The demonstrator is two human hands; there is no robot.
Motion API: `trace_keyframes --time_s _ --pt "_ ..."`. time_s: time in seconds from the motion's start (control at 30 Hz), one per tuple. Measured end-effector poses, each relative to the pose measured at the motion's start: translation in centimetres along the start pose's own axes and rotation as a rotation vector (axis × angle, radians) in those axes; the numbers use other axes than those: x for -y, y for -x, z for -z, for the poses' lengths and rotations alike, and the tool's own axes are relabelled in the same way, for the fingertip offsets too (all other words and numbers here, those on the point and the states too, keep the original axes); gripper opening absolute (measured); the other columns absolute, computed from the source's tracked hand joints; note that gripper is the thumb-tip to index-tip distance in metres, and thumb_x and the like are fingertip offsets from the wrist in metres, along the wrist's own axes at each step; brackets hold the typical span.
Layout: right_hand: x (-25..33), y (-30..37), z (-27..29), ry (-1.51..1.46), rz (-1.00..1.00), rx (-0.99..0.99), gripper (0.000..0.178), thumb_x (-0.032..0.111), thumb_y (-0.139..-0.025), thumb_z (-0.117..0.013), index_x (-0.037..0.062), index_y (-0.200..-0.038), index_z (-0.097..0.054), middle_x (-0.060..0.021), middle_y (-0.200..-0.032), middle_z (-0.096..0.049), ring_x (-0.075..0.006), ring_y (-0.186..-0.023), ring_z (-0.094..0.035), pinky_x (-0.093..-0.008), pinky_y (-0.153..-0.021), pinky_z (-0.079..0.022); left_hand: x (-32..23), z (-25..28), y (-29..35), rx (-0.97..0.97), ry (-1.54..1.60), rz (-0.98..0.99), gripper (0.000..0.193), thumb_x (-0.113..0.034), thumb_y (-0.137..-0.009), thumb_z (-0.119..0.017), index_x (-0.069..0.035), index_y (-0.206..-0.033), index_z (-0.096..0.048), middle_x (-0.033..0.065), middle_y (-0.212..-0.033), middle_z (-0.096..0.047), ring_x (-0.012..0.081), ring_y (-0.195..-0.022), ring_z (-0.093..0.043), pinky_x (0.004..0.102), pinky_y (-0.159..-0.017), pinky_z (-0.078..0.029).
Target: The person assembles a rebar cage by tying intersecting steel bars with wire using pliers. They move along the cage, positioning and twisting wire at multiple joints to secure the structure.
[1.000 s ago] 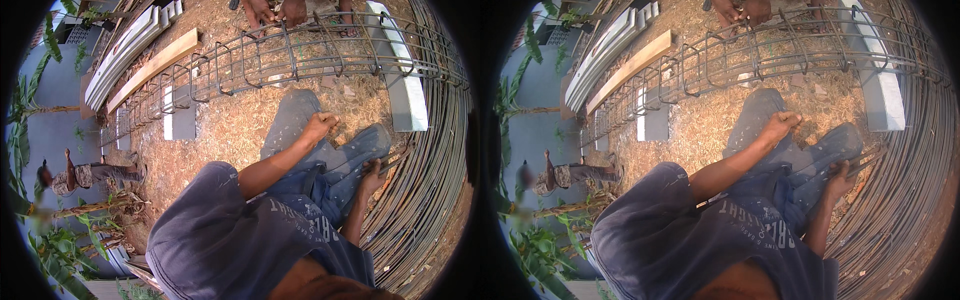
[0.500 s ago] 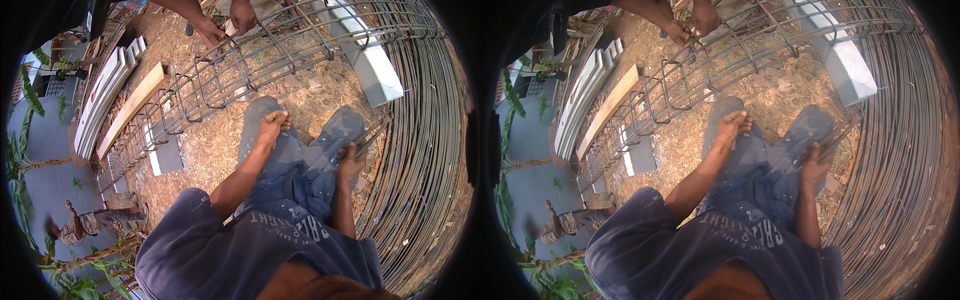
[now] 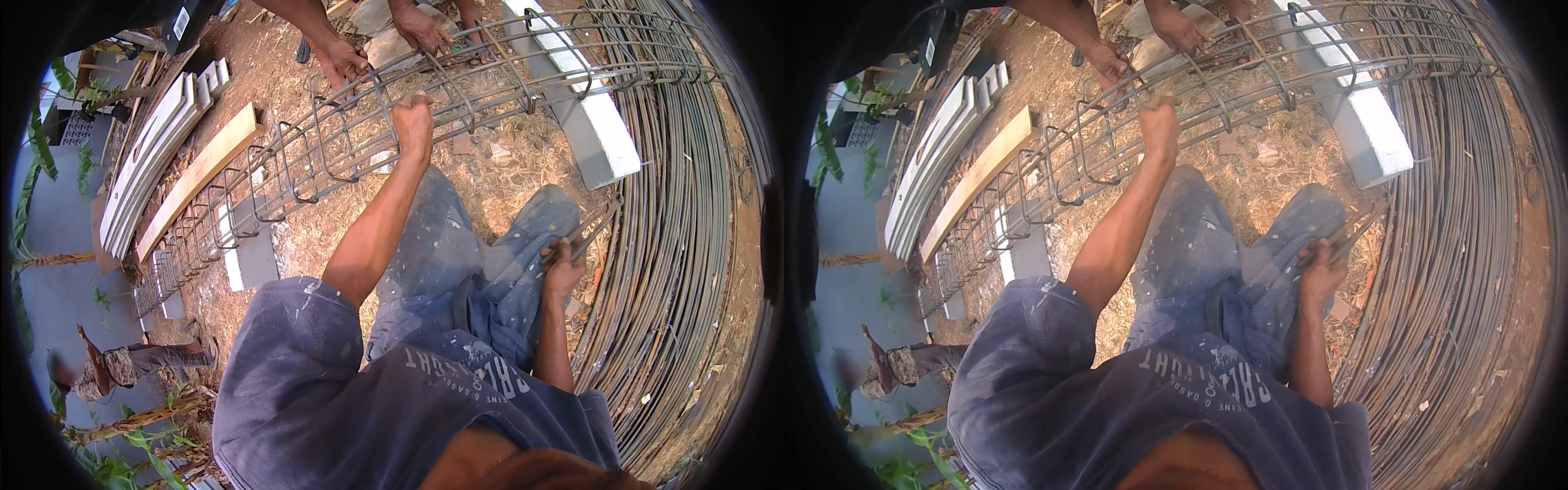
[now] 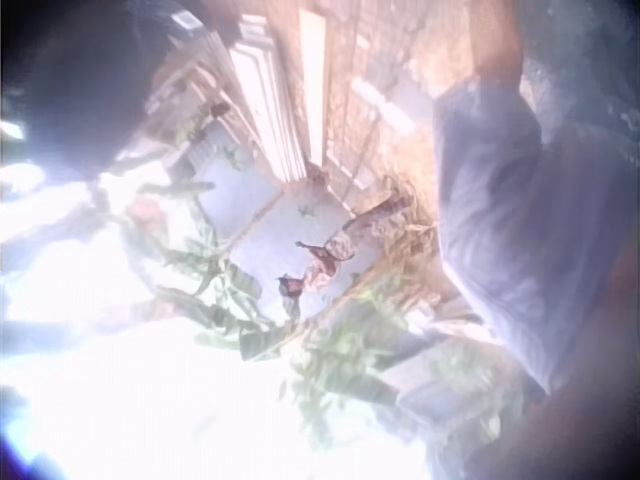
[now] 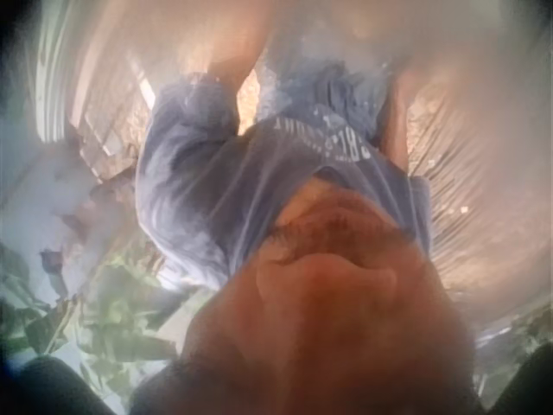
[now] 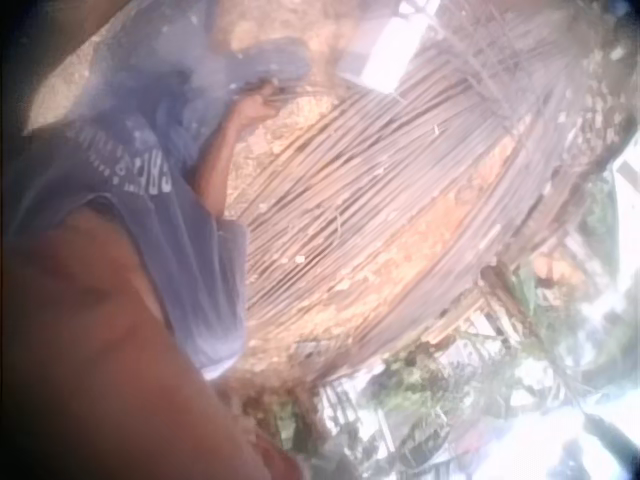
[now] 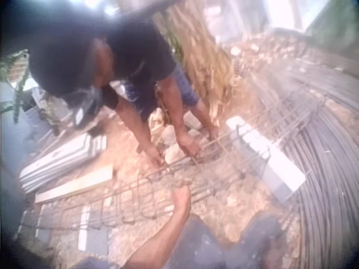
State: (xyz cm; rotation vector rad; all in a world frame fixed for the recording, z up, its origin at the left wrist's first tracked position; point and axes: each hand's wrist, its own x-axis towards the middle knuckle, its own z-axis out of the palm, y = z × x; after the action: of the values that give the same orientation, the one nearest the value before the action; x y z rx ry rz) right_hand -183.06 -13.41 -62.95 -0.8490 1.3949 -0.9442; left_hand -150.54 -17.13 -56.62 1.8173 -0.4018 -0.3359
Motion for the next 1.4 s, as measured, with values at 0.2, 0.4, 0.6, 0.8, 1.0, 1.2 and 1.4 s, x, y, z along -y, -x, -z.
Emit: trace_keyframes --time_s 0.2,0.4,0.6,0.8,1.0,1.2,1.4 --pt "0.6 0.9 -0.2 -0.042 0.049 -0.022 0.032 0.008 -0.093 -0.050 -0.0057 -0.121 -0.045 -0.0123 -0.081 -0.060 -0.0163 -0.059 -0.060 -0.0266 -0.049 -0.046 -0.6 -4.4 -4.4 -0.079 0.032 0.149 0.033 -0.020 -0.079 -0.068 0.012 -0.087 -0.063 0.0175 -0.083 -0.065 0.0244 -0.073 -0.060 0.0368 -0.069 -0.046" --pt "0.6 1.1 0.2 -0.096 0.046 -0.064 0.031 0.006 -0.092 -0.050 -0.0058 -0.120 -0.046 -0.0112 -0.079 -0.059 -0.0155 -0.058 -0.059 -0.0265 -0.049 -0.046 2.3 -3.5 -9.0 0.058 -0.016 0.243 0.029 -0.017 -0.080 -0.066 0.010 -0.091 -0.063 0.0174 -0.085 -0.064 0.0221 -0.072 -0.059 0.0332 -0.063 -0.045" --pt "0.4 0.8 0.8 -0.073 0.026 -0.053 0.029 0.007 -0.092 -0.050 -0.0061 -0.118 -0.047 -0.0103 -0.077 -0.059 -0.0152 -0.057 -0.059 -0.0263 -0.047 -0.045 2.2 -5.2 -9.6 0.053 0.045 0.140 0.023 -0.020 -0.087 -0.057 0.002 -0.092 -0.063 0.0118 -0.084 -0.064 0.0173 -0.063 -0.055 0.0297 -0.049 -0.040" --pt "1.2 1.9 1.1 -0.086 0.028 -0.106 0.028 0.008 -0.092 -0.051 -0.0052 -0.117 -0.049 -0.0096 -0.076 -0.060 -0.0142 -0.056 -0.059 -0.0252 -0.046 -0.044 1.6 -6.0 -12.1 0.297 0.292 0.444 0.027 -0.026 -0.098 -0.039 -0.002 -0.103 -0.050 0.0158 -0.095 -0.066 0.0106 -0.047 -0.040 0.0241 -0.038 -0.029" --pt "0.5 3.6 2.0 -0.118 0.052 -0.114 0.033 0.008 -0.093 -0.051 -0.0041 -0.123 -0.045 -0.0088 -0.077 -0.060 -0.0125 -0.055 -0.058 -0.0222 -0.042 -0.041 4.3 -5.9 -18.1 0.375 0.537 0.462 0.035 -0.037 -0.100 -0.039 -0.008 -0.087 -0.054 0.0061 -0.074 -0.063 0.0103 -0.042 -0.033 0.0248 -0.037 -0.025" --pt "-0.1 4.8 3.0 -0.192 0.054 -0.165 0.039 0.008 -0.094 -0.050 -0.0031 -0.130 -0.041 -0.0088 -0.078 -0.059 -0.0117 -0.056 -0.057 -0.0209 -0.042 -0.040 4.9 -6.9 -17.6 0.446 0.705 0.518 0.025 -0.033 -0.097 -0.047 -0.010 -0.092 -0.057 -0.0004 -0.065 -0.057 0.0087 -0.040 -0.036 0.0239 -0.035 -0.023" --pt "0.8 5.1 2.9 -0.114 0.012 -0.125 0.041 0.007 -0.093 -0.048 -0.0052 -0.131 -0.039 -0.0087 -0.078 -0.058 -0.0124 -0.057 -0.057 -0.0220 -0.045 -0.042 2.2 -7.6 -16.1 0.216 0.610 0.504 0.012 -0.023 -0.094 -0.051 -0.014 -0.088 -0.056 -0.0013 -0.065 -0.056 0.0127 -0.049 -0.049 0.0285 -0.038 -0.028"
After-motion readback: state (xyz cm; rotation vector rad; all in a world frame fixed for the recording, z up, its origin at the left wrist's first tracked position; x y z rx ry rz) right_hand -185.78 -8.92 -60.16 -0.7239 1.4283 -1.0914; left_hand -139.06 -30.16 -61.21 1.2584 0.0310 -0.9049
